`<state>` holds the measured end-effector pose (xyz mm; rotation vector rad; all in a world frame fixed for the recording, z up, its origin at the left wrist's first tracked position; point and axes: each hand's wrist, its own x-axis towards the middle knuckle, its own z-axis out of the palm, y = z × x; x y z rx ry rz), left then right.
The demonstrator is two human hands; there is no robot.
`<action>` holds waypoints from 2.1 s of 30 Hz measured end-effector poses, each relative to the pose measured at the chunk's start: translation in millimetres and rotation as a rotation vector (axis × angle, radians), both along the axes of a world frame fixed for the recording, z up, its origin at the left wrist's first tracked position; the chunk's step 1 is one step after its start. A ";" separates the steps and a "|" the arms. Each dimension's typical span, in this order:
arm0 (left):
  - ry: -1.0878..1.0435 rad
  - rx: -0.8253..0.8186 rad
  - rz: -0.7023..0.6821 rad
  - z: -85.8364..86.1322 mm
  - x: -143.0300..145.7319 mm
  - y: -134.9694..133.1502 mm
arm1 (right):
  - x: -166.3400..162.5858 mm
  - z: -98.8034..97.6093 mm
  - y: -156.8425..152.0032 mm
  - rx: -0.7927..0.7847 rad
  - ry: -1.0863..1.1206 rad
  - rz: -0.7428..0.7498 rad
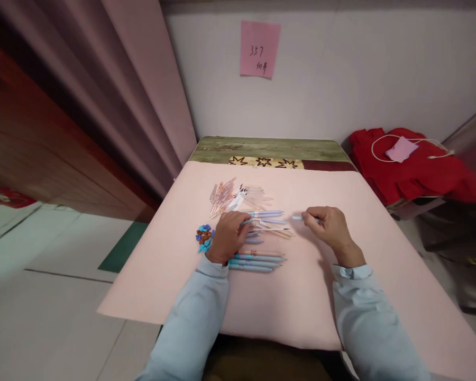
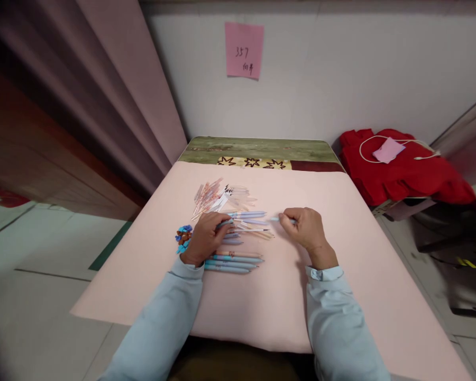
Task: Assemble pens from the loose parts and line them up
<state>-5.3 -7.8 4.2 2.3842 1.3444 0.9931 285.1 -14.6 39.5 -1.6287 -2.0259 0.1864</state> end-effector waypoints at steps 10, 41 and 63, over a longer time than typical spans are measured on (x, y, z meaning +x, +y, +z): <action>0.027 0.035 0.032 2.5 -0.4 0.5 | -50.0 -13.7 -3.4 0.019 -0.023 0.267; -0.098 -0.021 -0.011 12.1 -7.5 -52.2 | -77.6 -28.8 -66.3 -0.084 -0.111 0.192; 0.016 0.226 -0.063 -0.7 2.6 -50.7 | -76.5 -33.1 -36.1 -0.112 0.181 0.396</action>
